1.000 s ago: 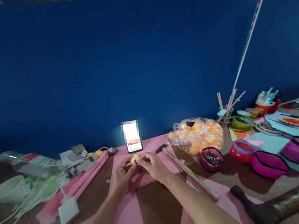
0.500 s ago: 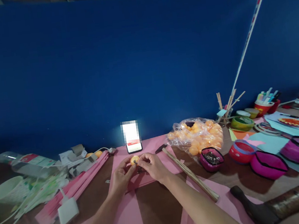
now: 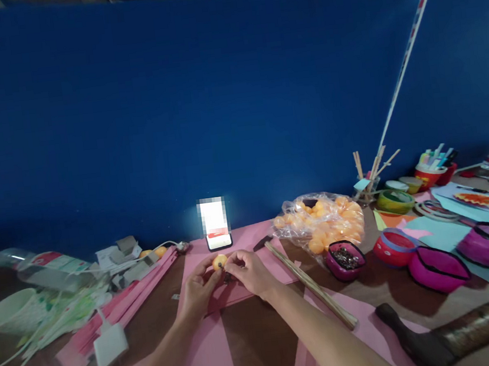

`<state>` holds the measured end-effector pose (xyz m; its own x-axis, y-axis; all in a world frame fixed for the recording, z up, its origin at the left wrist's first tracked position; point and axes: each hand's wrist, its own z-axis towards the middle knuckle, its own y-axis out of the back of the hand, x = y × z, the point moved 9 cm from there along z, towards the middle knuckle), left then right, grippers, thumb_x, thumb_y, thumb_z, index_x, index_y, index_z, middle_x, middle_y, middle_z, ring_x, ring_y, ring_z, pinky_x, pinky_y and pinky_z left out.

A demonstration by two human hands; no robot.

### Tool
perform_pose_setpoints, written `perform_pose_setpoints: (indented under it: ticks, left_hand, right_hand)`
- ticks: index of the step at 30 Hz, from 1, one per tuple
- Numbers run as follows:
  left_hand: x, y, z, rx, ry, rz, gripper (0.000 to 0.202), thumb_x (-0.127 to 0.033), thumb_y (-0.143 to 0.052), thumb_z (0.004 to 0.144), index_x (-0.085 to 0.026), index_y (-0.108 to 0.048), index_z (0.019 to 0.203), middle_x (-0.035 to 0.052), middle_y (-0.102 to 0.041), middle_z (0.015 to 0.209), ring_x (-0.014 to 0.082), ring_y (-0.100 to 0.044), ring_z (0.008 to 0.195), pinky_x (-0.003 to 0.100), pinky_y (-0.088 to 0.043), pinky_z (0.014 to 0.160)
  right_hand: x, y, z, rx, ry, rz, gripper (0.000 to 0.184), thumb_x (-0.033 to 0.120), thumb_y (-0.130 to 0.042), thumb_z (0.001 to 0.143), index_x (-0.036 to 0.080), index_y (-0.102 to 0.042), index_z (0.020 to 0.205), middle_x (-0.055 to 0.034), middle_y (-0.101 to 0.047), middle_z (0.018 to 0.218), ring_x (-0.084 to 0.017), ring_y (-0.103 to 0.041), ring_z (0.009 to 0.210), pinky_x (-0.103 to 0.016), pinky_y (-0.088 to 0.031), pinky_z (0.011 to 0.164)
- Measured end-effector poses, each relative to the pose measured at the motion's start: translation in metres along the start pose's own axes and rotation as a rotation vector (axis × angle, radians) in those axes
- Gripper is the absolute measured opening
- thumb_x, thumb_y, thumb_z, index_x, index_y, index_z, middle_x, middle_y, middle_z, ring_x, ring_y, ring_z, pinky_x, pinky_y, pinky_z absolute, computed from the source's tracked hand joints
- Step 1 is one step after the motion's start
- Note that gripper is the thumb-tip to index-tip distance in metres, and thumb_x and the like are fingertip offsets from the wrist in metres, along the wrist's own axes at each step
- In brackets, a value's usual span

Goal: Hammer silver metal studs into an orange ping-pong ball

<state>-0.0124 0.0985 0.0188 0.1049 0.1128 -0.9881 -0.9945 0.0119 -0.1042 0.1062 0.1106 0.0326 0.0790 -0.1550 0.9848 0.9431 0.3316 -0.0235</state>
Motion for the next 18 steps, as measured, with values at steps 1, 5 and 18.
perform_pose_setpoints:
  ticks: [1, 5, 18]
  left_hand:
    - [0.0002, 0.0003, 0.0001, -0.002, -0.002, 0.004, 0.053, -0.034, -0.063, 0.067, -0.014, -0.05, 0.114, 0.0093, -0.064, 0.097, 0.019, -0.062, 0.079, 0.031, -0.051, 0.07]
    - [0.0007, 0.0007, 0.0004, -0.003, -0.011, 0.011, 0.052, -0.035, -0.063, 0.067, -0.013, -0.051, 0.113, 0.0101, -0.064, 0.097, 0.0201, -0.062, 0.08, 0.031, -0.051, 0.07]
    - [0.004, 0.0003, 0.0012, 0.001, 0.007, 0.015, 0.054, -0.033, -0.064, 0.066, -0.013, -0.05, 0.115, 0.0092, -0.066, 0.093, 0.0198, -0.063, 0.08, 0.031, -0.051, 0.071]
  right_hand:
    - [-0.0007, 0.0002, 0.0003, 0.001, 0.0, 0.001, 0.019, 0.035, -0.056, 0.075, 0.016, -0.056, 0.073, -0.0003, -0.058, 0.072, -0.011, -0.051, 0.061, -0.022, -0.041, 0.057]
    - [-0.0022, 0.0012, 0.0012, -0.004, 0.001, -0.001, 0.019, 0.034, -0.057, 0.074, 0.016, -0.056, 0.072, -0.0001, -0.058, 0.071, -0.011, -0.051, 0.061, -0.022, -0.041, 0.057]
    - [-0.0034, 0.0026, 0.0003, -0.02, -0.079, 0.107, 0.018, 0.031, -0.064, 0.067, 0.015, -0.057, 0.065, 0.0, -0.06, 0.071, -0.011, -0.052, 0.06, -0.023, -0.04, 0.058]
